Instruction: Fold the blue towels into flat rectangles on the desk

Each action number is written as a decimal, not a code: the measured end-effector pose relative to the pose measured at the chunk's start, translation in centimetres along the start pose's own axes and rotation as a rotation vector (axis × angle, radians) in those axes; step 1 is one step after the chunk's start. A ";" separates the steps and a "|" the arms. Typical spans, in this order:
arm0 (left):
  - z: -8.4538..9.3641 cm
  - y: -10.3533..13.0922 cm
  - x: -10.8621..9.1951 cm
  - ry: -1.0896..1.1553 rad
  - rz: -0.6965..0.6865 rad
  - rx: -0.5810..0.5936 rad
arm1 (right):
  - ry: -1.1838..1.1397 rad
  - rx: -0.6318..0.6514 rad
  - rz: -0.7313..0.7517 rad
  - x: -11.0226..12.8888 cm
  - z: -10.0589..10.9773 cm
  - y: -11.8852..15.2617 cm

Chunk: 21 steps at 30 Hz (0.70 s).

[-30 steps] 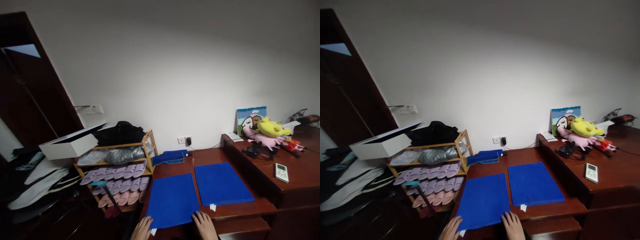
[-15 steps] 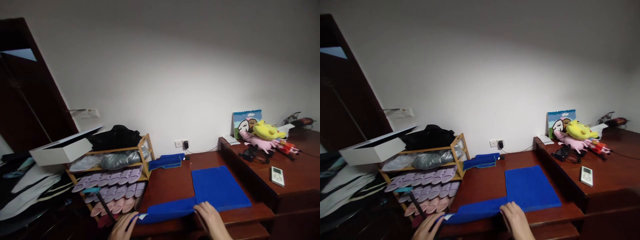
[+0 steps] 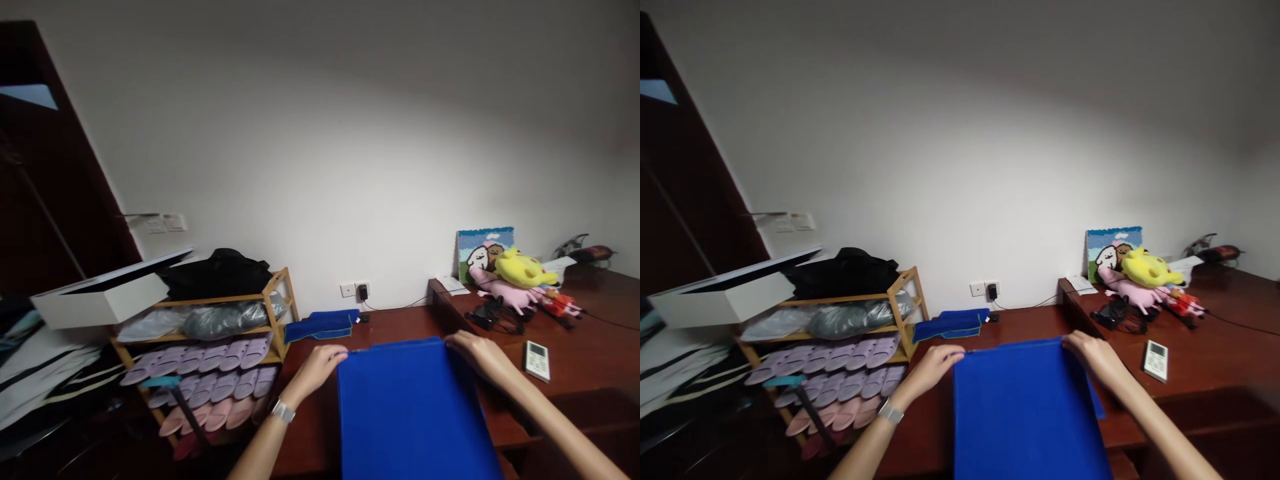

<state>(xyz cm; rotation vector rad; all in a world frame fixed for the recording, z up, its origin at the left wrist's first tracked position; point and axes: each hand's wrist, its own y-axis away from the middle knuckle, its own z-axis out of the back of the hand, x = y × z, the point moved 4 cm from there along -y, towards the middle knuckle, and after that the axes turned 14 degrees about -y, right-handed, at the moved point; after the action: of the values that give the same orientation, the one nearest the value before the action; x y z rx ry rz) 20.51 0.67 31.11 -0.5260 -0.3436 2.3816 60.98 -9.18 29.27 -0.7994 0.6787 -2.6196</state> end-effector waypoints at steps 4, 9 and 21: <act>1.3 -6.3 -1.9 -0.127 -0.066 -0.236 | 0.046 -0.128 0.036 -2.2 4.3 -5.1; -0.4 -7.1 -3.2 -0.230 -0.135 -0.406 | -0.003 -0.303 0.044 -5.0 4.7 -5.8; -30.6 5.8 -0.9 -0.516 -0.112 -0.270 | -0.293 -0.234 -0.515 -20.5 -18.9 16.1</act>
<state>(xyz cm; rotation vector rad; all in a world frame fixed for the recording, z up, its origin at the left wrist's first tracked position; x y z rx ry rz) 31.83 -0.96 2.11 0.0060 -0.9057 2.3455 68.66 -7.42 -1.97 -1.5755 0.7846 -2.7902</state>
